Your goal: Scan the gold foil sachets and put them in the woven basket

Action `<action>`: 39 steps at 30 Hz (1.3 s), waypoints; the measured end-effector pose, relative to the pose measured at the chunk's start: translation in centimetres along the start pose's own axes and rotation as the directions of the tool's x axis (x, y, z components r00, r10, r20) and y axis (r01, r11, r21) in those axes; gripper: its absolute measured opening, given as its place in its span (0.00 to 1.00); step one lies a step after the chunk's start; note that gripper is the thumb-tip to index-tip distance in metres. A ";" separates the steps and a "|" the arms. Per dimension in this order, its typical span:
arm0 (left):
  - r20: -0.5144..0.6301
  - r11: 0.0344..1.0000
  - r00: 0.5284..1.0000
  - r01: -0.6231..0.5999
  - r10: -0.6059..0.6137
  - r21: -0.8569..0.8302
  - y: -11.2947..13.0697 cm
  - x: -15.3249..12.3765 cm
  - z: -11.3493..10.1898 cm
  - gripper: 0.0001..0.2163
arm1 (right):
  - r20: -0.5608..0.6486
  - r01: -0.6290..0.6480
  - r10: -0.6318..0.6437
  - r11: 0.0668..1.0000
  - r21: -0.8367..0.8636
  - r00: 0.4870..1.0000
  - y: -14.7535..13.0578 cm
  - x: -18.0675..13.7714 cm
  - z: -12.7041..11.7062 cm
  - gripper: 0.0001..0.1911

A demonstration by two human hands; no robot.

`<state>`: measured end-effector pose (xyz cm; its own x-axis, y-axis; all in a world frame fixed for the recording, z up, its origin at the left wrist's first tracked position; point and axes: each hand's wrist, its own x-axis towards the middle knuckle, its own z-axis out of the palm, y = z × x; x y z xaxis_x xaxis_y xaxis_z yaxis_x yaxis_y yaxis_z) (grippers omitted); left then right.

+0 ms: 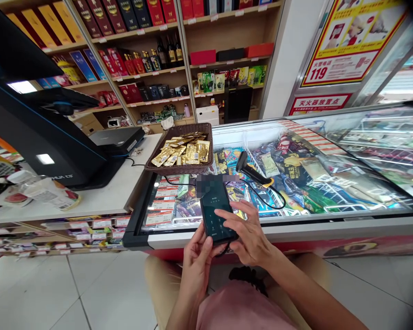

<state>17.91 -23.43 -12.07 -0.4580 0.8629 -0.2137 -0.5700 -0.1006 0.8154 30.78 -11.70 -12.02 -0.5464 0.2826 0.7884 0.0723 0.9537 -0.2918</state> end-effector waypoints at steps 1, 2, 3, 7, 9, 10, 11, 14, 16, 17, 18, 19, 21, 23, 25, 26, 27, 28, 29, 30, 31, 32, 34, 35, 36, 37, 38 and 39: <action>-0.004 1.000 1.000 0.001 -0.001 0.004 0.0 0.0 0.0 0.28 | 0.021 0.012 -0.012 1.000 -0.002 1.000 -0.1 0.0 0.1 0.18; -0.010 1.000 1.000 0.000 0.000 0.008 0.0 0.0 0.0 0.27 | 0.041 0.019 -0.019 1.000 -0.008 0.999 -0.2 0.0 0.1 0.18; -0.017 1.000 1.000 -0.004 0.004 0.011 0.0 0.0 0.0 0.27 | 0.056 0.023 -0.022 1.000 -0.015 0.998 -0.3 0.0 0.1 0.18; -0.013 1.000 1.000 -0.005 0.005 0.009 0.1 0.0 0.0 0.28 | 0.008 0.034 -0.034 0.999 -0.039 0.999 -0.3 -0.3 0.2 0.18; -0.006 1.000 1.000 -0.010 0.010 0.000 0.1 0.0 0.1 0.27 | -0.013 0.038 -0.038 0.998 -0.041 0.999 -0.2 -0.5 0.1 0.17; -0.006 1.000 1.000 -0.015 0.015 -0.006 0.1 0.0 0.1 0.27 | -0.013 0.034 -0.034 0.998 -0.044 0.999 -0.1 -0.5 0.1 0.17; -0.009 1.000 1.000 -0.020 0.020 -0.012 0.1 0.0 0.1 0.26 | -0.008 0.023 -0.024 0.998 -0.050 1.000 0.0 -0.5 0.1 0.16; -0.020 1.000 1.000 -0.020 0.020 -0.013 0.0 0.0 0.1 0.26 | -0.002 -0.011 0.011 0.998 -0.063 1.000 0.2 -0.4 0.1 0.16; -0.018 1.000 1.000 -0.018 0.018 -0.008 -0.1 -0.1 0.1 0.28 | -0.010 0.003 -0.003 0.998 -0.055 1.000 0.2 -0.4 0.1 0.15; -0.013 1.000 1.000 -0.020 0.020 -0.009 -0.1 -0.1 0.1 0.28 | -0.017 0.017 -0.018 0.999 -0.048 1.000 0.2 -0.4 0.1 0.15; -0.008 1.000 1.000 -0.023 0.022 -0.012 -0.1 -0.1 0.2 0.29 | -0.022 0.031 -0.032 0.999 -0.042 0.999 0.2 -0.5 0.1 0.15; -0.007 1.000 1.000 -0.025 0.025 -0.016 -0.1 -0.1 0.2 0.29 | -0.028 0.041 -0.042 0.998 -0.038 0.999 0.2 -0.6 0.0 0.14; -0.010 0.999 1.000 -0.026 0.025 -0.027 -0.1 -0.1 0.2 0.28 | -0.049 0.040 -0.042 0.999 -0.036 0.998 0.2 -0.7 -0.1 0.14; -0.019 0.999 1.000 -0.019 0.018 -0.034 -0.1 -0.1 0.3 0.28 | -0.090 0.030 -0.034 0.998 -0.046 0.995 0.2 -0.8 -0.2 0.14; -0.037 0.999 0.999 -0.018 0.017 -0.037 -0.1 -0.1 0.4 0.28 | -0.127 0.023 -0.031 0.998 -0.065 0.991 0.2 -0.8 -0.4 0.17; -0.046 0.999 0.999 -0.021 0.020 -0.040 -0.1 -0.1 0.4 0.28 | -0.139 0.022 -0.033 0.997 -0.076 0.990 0.2 -0.7 -0.5 0.18; -0.053 0.999 0.998 -0.024 0.022 -0.044 -0.2 -0.1 0.4 0.28 | -0.147 0.022 -0.035 0.996 -0.088 0.989 0.2 -0.7 -0.6 0.19; -0.054 0.998 0.998 -0.027 0.024 -0.049 -0.2 -0.1 0.4 0.28 | -0.152 0.020 -0.035 0.995 -0.099 0.988 0.2 -0.6 -0.6 0.19; -0.050 0.998 0.998 -0.028 0.025 -0.056 -0.2 -0.1 0.4 0.28 | -0.155 0.014 -0.031 0.994 -0.108 0.987 0.2 -0.5 -0.7 0.20; -0.041 0.998 0.999 -0.027 0.025 -0.062 -0.3 -0.1 0.4 0.27 | -0.158 0.006 -0.024 0.993 -0.114 0.987 0.2 -0.5 -0.8 0.20; -0.030 0.998 0.999 -0.025 0.023 -0.066 -0.3 -0.1 0.5 0.27 | -0.165 -0.003 -0.016 0.993 -0.119 0.986 0.2 -0.4 -0.9 0.21; -0.020 0.997 1.000 -0.022 0.021 -0.068 -0.3 -0.1 0.5 0.27 | -0.173 -0.013 -0.008 0.992 -0.122 0.985 0.2 -0.4 -1.0 0.21; -0.007 0.998 1.000 -0.019 0.019 -0.065 -0.3 -0.1 0.5 0.27 | -0.187 -0.028 0.004 0.992 -0.127 0.982 0.2 -0.3 -1.2 0.21; -0.002 0.998 1.000 -0.019 0.018 -0.063 -0.3 -0.2 0.5 0.28 | -0.194 -0.033 0.007 0.991 -0.129 0.981 0.2 -0.2 -1.3 0.21; 0.002 0.998 1.000 -0.019 0.019 -0.061 -0.4 -0.2 0.5 0.28 | -0.197 -0.035 0.009 0.991 -0.131 0.980 0.3 -0.2 -1.4 0.21; 0.007 0.998 1.000 -0.020 0.021 -0.060 -0.4 -0.2 0.5 0.28 | -0.198 -0.037 0.010 0.991 -0.131 0.980 0.3 -0.2 -1.5 0.20; 0.010 0.998 1.000 -0.022 0.022 -0.059 -0.4 -0.2 0.5 0.28 | -0.196 -0.037 0.011 0.991 -0.131 0.980 0.3 -0.2 -1.6 0.20; 0.013 0.998 1.000 -0.021 0.021 -0.058 -0.4 -0.2 0.6 0.28 | -0.195 -0.038 0.012 0.991 -0.131 0.981 0.4 -0.2 -1.6 0.20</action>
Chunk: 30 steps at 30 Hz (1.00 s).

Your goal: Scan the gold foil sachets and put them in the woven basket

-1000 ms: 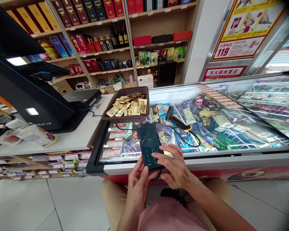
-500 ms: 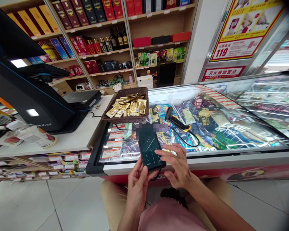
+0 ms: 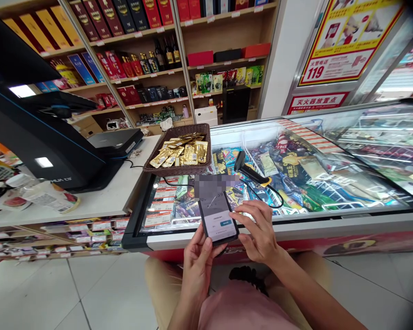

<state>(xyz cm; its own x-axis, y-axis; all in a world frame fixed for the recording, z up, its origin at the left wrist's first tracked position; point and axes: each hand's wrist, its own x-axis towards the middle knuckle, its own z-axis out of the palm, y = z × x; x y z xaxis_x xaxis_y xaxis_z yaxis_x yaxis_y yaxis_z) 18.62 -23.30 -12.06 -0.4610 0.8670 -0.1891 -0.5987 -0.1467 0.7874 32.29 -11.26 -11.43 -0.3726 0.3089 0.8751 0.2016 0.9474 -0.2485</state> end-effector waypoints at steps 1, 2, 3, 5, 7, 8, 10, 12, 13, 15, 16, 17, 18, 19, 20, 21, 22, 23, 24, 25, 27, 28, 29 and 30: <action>0.002 1.000 1.000 0.001 -0.001 0.002 0.0 0.0 0.0 0.27 | 0.002 -0.002 0.002 1.000 0.001 1.000 0.0 0.0 0.0 0.20; 0.003 1.000 1.000 0.003 -0.003 0.004 0.0 0.0 0.0 0.27 | 0.003 -0.003 0.003 1.000 0.002 1.000 0.0 -0.1 -0.1 0.20; 0.004 1.000 1.000 0.002 -0.002 0.005 0.0 0.0 0.0 0.27 | 0.002 -0.004 0.004 1.000 0.003 1.000 0.1 -0.1 -0.1 0.20; 0.006 1.000 1.000 0.000 0.000 0.004 -0.1 0.0 0.0 0.26 | -0.005 -0.004 0.004 1.000 0.006 1.000 0.1 -0.3 -0.1 0.20; 0.001 1.000 1.000 -0.005 0.005 0.003 -0.1 0.0 -0.1 0.25 | -0.011 0.004 -0.004 1.000 0.013 1.000 0.0 -0.4 -0.1 0.20; -0.004 1.000 1.000 -0.006 0.006 0.004 -0.1 0.0 -0.1 0.25 | -0.012 0.014 -0.014 1.000 0.019 1.000 0.0 -0.4 -0.1 0.20; -0.016 1.000 1.000 -0.006 0.006 0.007 -0.2 -0.1 -0.1 0.26 | -0.010 0.045 -0.045 0.999 0.029 0.999 0.0 -0.4 0.0 0.20; -0.024 1.000 1.000 -0.005 0.005 0.011 -0.1 -0.2 -0.2 0.27 | -0.004 0.072 -0.072 0.997 0.025 0.997 -0.1 -0.4 0.0 0.19; -0.028 1.000 1.000 -0.005 0.005 0.012 -0.1 -0.2 -0.2 0.27 | -0.003 0.077 -0.077 0.997 0.018 0.997 -0.1 -0.4 0.0 0.19; -0.034 1.000 0.999 -0.007 0.008 0.019 -0.1 -0.3 -0.1 0.27 | -0.002 0.069 -0.069 0.998 0.006 0.998 -0.2 -0.4 -0.1 0.19; -0.036 1.000 0.999 -0.008 0.008 0.024 -0.1 -0.3 -0.1 0.28 | -0.001 0.059 -0.059 0.998 0.004 0.998 -0.3 -0.4 -0.1 0.19; -0.036 1.000 0.999 -0.008 0.009 0.029 -0.1 -0.3 -0.1 0.28 | 0.000 0.050 -0.050 0.999 0.005 0.999 -0.3 -0.3 -0.2 0.20; -0.034 0.999 0.999 -0.010 0.011 0.033 -0.1 -0.3 -0.1 0.28 | 0.002 0.043 -0.043 0.999 0.007 0.999 -0.4 -0.2 -0.2 0.20; -0.029 0.999 1.000 -0.011 0.012 0.034 -0.1 -0.3 -0.1 0.28 | 0.006 0.039 -0.039 0.999 0.009 0.999 -0.5 -0.1 -0.2 0.20; -0.024 0.999 1.000 -0.012 0.013 0.036 -0.2 -0.4 -0.2 0.28 | 0.008 0.038 -0.038 0.999 0.011 0.999 -0.5 0.1 -0.2 0.19; -0.019 0.999 1.000 -0.014 0.015 0.036 -0.2 -0.4 -0.2 0.27 | 0.010 0.038 -0.038 0.999 0.012 0.999 -0.6 0.3 -0.2 0.19; -0.015 0.999 1.000 -0.018 0.018 0.035 -0.3 -0.4 -0.2 0.27 | 0.015 0.040 -0.040 0.999 0.013 0.999 -0.6 0.5 -0.2 0.18; -0.012 0.999 1.000 -0.020 0.020 0.036 -0.4 -0.4 -0.3 0.27 | 0.024 0.042 -0.042 0.999 0.015 0.999 -0.6 0.8 -0.2 0.17; -0.009 0.999 1.000 -0.020 0.021 0.037 -0.4 -0.5 -0.3 0.27 | 0.037 0.043 -0.044 0.999 0.017 0.998 -0.6 1.1 -0.2 0.16; -0.005 0.999 1.000 -0.020 0.020 0.038 -0.5 -0.6 -0.4 0.27 | 0.053 0.043 -0.044 0.999 0.021 0.998 -0.7 1.4 -0.2 0.16; 0.001 0.999 1.000 -0.016 0.016 0.044 -0.5 -0.8 -0.4 0.26 | 0.080 0.038 -0.040 0.999 0.025 0.996 -0.7 2.0 -0.3 0.15; 0.004 0.999 1.000 -0.013 0.013 0.048 -0.5 -0.9 -0.4 0.26 | 0.089 0.035 -0.037 0.999 0.025 0.995 -0.7 2.3 -0.3 0.15; 0.006 0.999 1.000 -0.012 0.012 0.051 -0.5 -1.0 -0.4 0.26 | 0.096 0.033 -0.035 0.999 0.023 0.995 -0.7 2.5 -0.3 0.15; 0.007 0.998 1.000 -0.012 0.011 0.054 -0.5 -1.1 -0.5 0.27 | 0.100 0.031 -0.032 0.999 0.019 0.994 -0.7 2.7 -0.3 0.15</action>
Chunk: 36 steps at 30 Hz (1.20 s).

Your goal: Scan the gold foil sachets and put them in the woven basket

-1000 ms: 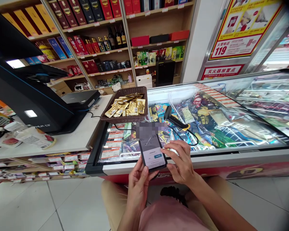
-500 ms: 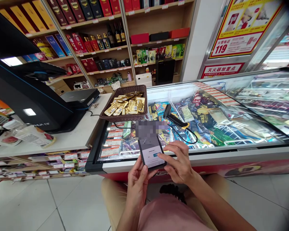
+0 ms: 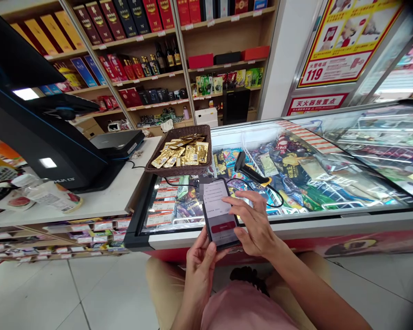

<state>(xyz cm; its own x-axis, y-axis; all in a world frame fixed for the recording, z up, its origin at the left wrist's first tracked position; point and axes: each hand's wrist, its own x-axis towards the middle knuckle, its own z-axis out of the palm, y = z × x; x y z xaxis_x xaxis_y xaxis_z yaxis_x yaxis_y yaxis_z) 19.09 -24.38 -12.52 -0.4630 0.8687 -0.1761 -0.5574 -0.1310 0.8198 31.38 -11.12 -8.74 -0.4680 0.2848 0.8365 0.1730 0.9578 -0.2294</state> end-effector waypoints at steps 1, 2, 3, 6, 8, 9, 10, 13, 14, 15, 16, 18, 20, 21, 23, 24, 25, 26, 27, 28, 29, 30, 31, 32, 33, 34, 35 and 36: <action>0.001 1.000 1.000 0.000 0.000 0.002 0.0 -0.1 0.0 0.27 | 0.004 -0.002 0.002 1.000 -0.005 1.000 0.0 0.2 0.0 0.15; 0.002 1.000 1.000 -0.001 0.001 0.005 0.0 -0.1 -0.1 0.27 | 0.008 -0.005 0.005 1.000 -0.010 1.000 0.0 0.3 0.0 0.15; 0.003 1.000 1.000 -0.002 0.002 0.008 0.0 -0.1 -0.1 0.27 | 0.014 -0.009 0.009 1.000 -0.015 1.000 0.0 0.4 0.0 0.15; 0.005 1.000 1.000 -0.003 0.003 0.015 -0.1 -0.2 -0.2 0.25 | 0.032 -0.017 0.018 0.999 -0.027 0.999 -0.2 0.6 0.0 0.17; 0.001 1.000 1.000 -0.005 0.005 0.019 -0.1 -0.3 -0.2 0.25 | 0.038 -0.011 0.012 0.999 -0.031 0.999 -0.3 0.7 0.1 0.17; -0.001 1.000 1.000 -0.005 0.005 0.020 0.0 -0.3 -0.2 0.26 | 0.042 -0.007 0.008 0.999 -0.031 0.999 -0.3 0.8 0.1 0.17; -0.002 1.000 1.000 -0.004 0.004 0.020 0.0 -0.4 -0.2 0.26 | 0.043 -0.005 0.006 0.999 -0.031 0.999 -0.4 0.7 0.1 0.18; 0.007 1.000 1.000 -0.001 0.000 0.014 0.1 -0.5 -0.2 0.27 | 0.010 -0.008 0.009 1.000 -0.029 1.000 -0.3 0.3 0.3 0.18; 0.012 1.000 1.000 0.000 0.000 0.011 0.1 -0.5 -0.2 0.27 | -0.015 -0.012 0.012 1.000 -0.029 1.000 -0.3 0.1 0.4 0.18; 0.015 1.000 1.000 0.000 0.000 0.009 0.1 -0.5 -0.2 0.28 | -0.040 -0.017 0.015 0.999 -0.030 0.999 -0.2 -0.1 0.5 0.19; 0.018 1.000 1.000 0.001 -0.001 0.007 0.2 -0.5 -0.2 0.28 | -0.062 -0.020 0.018 0.999 -0.034 0.998 -0.1 -0.2 0.5 0.19; 0.019 1.000 1.000 0.003 -0.003 0.004 0.2 -0.5 -0.2 0.27 | -0.081 -0.025 0.022 0.999 -0.042 0.996 0.0 -0.4 0.6 0.19; 0.019 1.000 1.000 0.004 -0.004 0.002 0.1 -0.5 -0.2 0.26 | -0.079 -0.021 0.017 0.999 -0.050 0.997 0.0 -0.5 0.5 0.20; 0.018 1.000 1.000 0.004 -0.004 0.002 0.1 -0.4 -0.2 0.26 | -0.073 -0.016 0.012 0.998 -0.053 0.997 -0.1 -0.4 0.5 0.20; 0.018 1.000 1.000 0.002 -0.002 0.001 0.0 -0.4 -0.2 0.25 | -0.054 -0.007 0.004 0.998 -0.057 0.999 -0.1 -0.2 0.5 0.21; 0.017 1.000 1.000 0.001 -0.001 0.001 -0.1 -0.4 -0.2 0.25 | -0.040 -0.005 0.003 0.998 -0.060 0.999 -0.2 -0.2 0.5 0.20; 0.017 1.000 1.000 0.001 -0.001 0.002 -0.1 -0.3 -0.2 0.25 | -0.029 -0.005 0.003 0.998 -0.061 1.000 -0.2 -0.1 0.5 0.20; 0.015 1.000 1.000 0.002 -0.003 0.004 -0.1 -0.3 -0.2 0.25 | -0.023 -0.006 0.005 0.998 -0.063 1.000 -0.2 -0.1 0.5 0.19; 0.013 1.000 1.000 0.004 -0.005 0.008 -0.1 -0.3 -0.1 0.25 | -0.027 -0.010 0.008 0.998 -0.064 1.000 -0.1 -0.1 0.5 0.18; 0.013 1.000 1.000 0.007 -0.007 0.011 0.0 -0.3 -0.1 0.26 | -0.041 -0.016 0.013 0.998 -0.065 0.999 -0.1 -0.2 0.5 0.18; 0.014 1.000 1.000 0.010 -0.010 0.013 0.0 -0.3 0.0 0.26 | -0.060 -0.023 0.019 0.998 -0.066 0.998 0.0 -0.3 0.5 0.18; 0.016 1.000 1.000 0.014 -0.014 0.013 0.1 -0.3 0.0 0.26 | -0.080 -0.032 0.026 0.997 -0.067 0.996 0.1 -0.4 0.4 0.18; 0.017 1.000 1.000 0.017 -0.017 0.010 0.1 -0.3 0.1 0.26 | -0.096 -0.041 0.035 0.997 -0.068 0.995 0.2 -0.5 0.3 0.19; 0.016 1.000 1.000 0.019 -0.019 0.007 0.1 -0.3 0.1 0.26 | -0.104 -0.049 0.042 0.996 -0.070 0.994 0.3 -0.7 0.3 0.19; 0.012 1.000 1.000 0.020 -0.020 0.005 0.1 -0.2 0.1 0.27 | -0.108 -0.054 0.046 0.996 -0.071 0.993 0.4 -0.8 0.2 0.19; 0.003 1.000 1.000 0.019 -0.019 0.005 0.1 -0.2 0.1 0.27 | -0.110 -0.056 0.048 0.996 -0.074 0.993 0.4 -0.9 0.2 0.19; -0.006 1.000 1.000 0.018 -0.018 0.008 0.1 -0.1 0.1 0.27 | -0.113 -0.056 0.047 0.995 -0.077 0.993 0.5 -1.1 0.1 0.19; -0.014 1.000 1.000 0.016 -0.016 0.012 0.1 -0.1 0.1 0.28 | -0.116 -0.056 0.046 0.995 -0.082 0.992 0.6 -1.2 0.1 0.19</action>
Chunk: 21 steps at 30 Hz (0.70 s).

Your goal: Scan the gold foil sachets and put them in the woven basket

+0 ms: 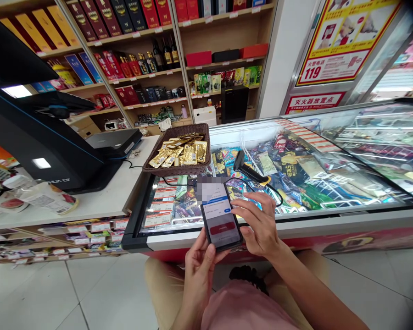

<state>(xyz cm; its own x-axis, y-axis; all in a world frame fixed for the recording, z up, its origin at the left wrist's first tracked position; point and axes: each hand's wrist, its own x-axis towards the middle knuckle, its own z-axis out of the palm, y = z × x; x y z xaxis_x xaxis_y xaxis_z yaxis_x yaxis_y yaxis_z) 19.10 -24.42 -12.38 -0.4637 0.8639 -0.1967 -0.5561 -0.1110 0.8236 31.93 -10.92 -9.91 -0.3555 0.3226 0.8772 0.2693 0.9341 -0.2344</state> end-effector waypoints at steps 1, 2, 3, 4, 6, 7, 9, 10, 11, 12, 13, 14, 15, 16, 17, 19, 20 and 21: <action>-0.006 1.000 1.000 -0.003 0.003 0.005 0.0 0.0 0.0 0.28 | -0.004 0.001 -0.001 1.000 -0.006 1.000 0.1 -0.1 0.0 0.19; -0.009 1.000 1.000 -0.006 0.006 0.009 0.0 0.0 0.0 0.28 | -0.009 0.002 -0.002 1.000 -0.013 1.000 0.1 -0.2 0.0 0.19; -0.010 1.000 1.000 -0.009 0.009 0.011 0.0 0.0 -0.1 0.28 | -0.010 0.004 -0.004 1.000 -0.019 1.000 0.1 -0.2 0.0 0.19; -0.010 1.000 1.000 -0.012 0.012 0.013 -0.1 0.0 -0.1 0.28 | -0.009 0.009 -0.009 1.000 -0.023 1.000 0.2 -0.2 0.1 0.18; -0.006 1.000 1.000 -0.017 0.017 0.009 -0.1 -0.1 -0.1 0.27 | -0.004 0.022 -0.022 0.999 -0.026 1.000 0.2 -0.3 0.1 0.18; -0.005 1.000 1.000 -0.018 0.018 0.005 0.0 -0.1 0.0 0.27 | -0.004 0.026 -0.027 0.999 -0.027 1.000 0.2 -0.3 0.1 0.17; -0.003 1.000 1.000 -0.019 0.019 -0.004 0.0 -0.1 0.1 0.28 | -0.011 0.022 -0.023 0.999 -0.027 1.000 0.2 -0.4 0.1 0.18; -0.003 1.000 1.000 -0.018 0.018 -0.006 0.1 -0.1 0.1 0.28 | -0.016 0.013 -0.014 1.000 -0.027 1.000 0.3 -0.4 0.0 0.18; -0.004 1.000 1.000 -0.019 0.019 -0.006 0.2 -0.1 0.2 0.27 | -0.020 0.002 -0.003 1.000 -0.029 1.000 0.4 -0.4 0.0 0.19; -0.005 1.000 1.000 -0.020 0.020 -0.005 0.4 0.0 0.2 0.27 | -0.022 -0.008 0.007 0.999 -0.031 1.000 0.5 -0.4 -0.1 0.20; -0.008 1.000 1.000 -0.023 0.023 -0.004 0.5 0.0 0.2 0.27 | -0.023 -0.016 0.015 0.999 -0.035 1.000 0.7 -0.4 -0.2 0.20; -0.014 1.000 0.999 -0.028 0.028 -0.003 0.6 0.1 0.1 0.28 | -0.022 -0.021 0.020 0.999 -0.039 1.000 0.9 -0.3 -0.3 0.20; -0.027 0.999 0.999 -0.039 0.039 -0.003 0.7 0.2 0.0 0.29 | -0.019 -0.024 0.023 0.999 -0.044 1.000 1.1 -0.3 -0.3 0.20; -0.044 0.999 0.998 -0.052 0.052 -0.004 0.8 0.4 -0.3 0.29 | -0.017 -0.026 0.025 0.998 -0.048 1.000 1.4 -0.2 -0.4 0.20; -0.066 0.998 0.996 -0.068 0.067 -0.004 0.8 0.5 -0.6 0.30 | -0.014 -0.030 0.029 0.998 -0.054 0.999 1.6 -0.1 -0.4 0.19; -0.110 0.994 0.988 -0.108 0.107 -0.005 0.9 0.7 -1.4 0.30 | -0.018 -0.046 0.045 0.996 -0.074 0.999 2.3 0.1 -0.5 0.16; -0.124 0.992 0.984 -0.128 0.126 -0.003 0.9 0.8 -1.8 0.29 | -0.023 -0.056 0.055 0.994 -0.090 0.998 2.7 0.2 -0.5 0.15; -0.132 0.989 0.981 -0.145 0.144 0.000 0.9 0.9 -2.2 0.28 | -0.026 -0.066 0.064 0.992 -0.112 0.998 3.1 0.3 -0.5 0.14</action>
<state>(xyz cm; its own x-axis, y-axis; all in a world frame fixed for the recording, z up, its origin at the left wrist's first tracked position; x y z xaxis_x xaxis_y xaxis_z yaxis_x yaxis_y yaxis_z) 16.63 -24.82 -13.03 -0.6255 0.7667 -0.1447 -0.4833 -0.2352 0.8433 33.13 -7.95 -10.12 -0.3141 0.3775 0.8711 0.3905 0.8877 -0.2439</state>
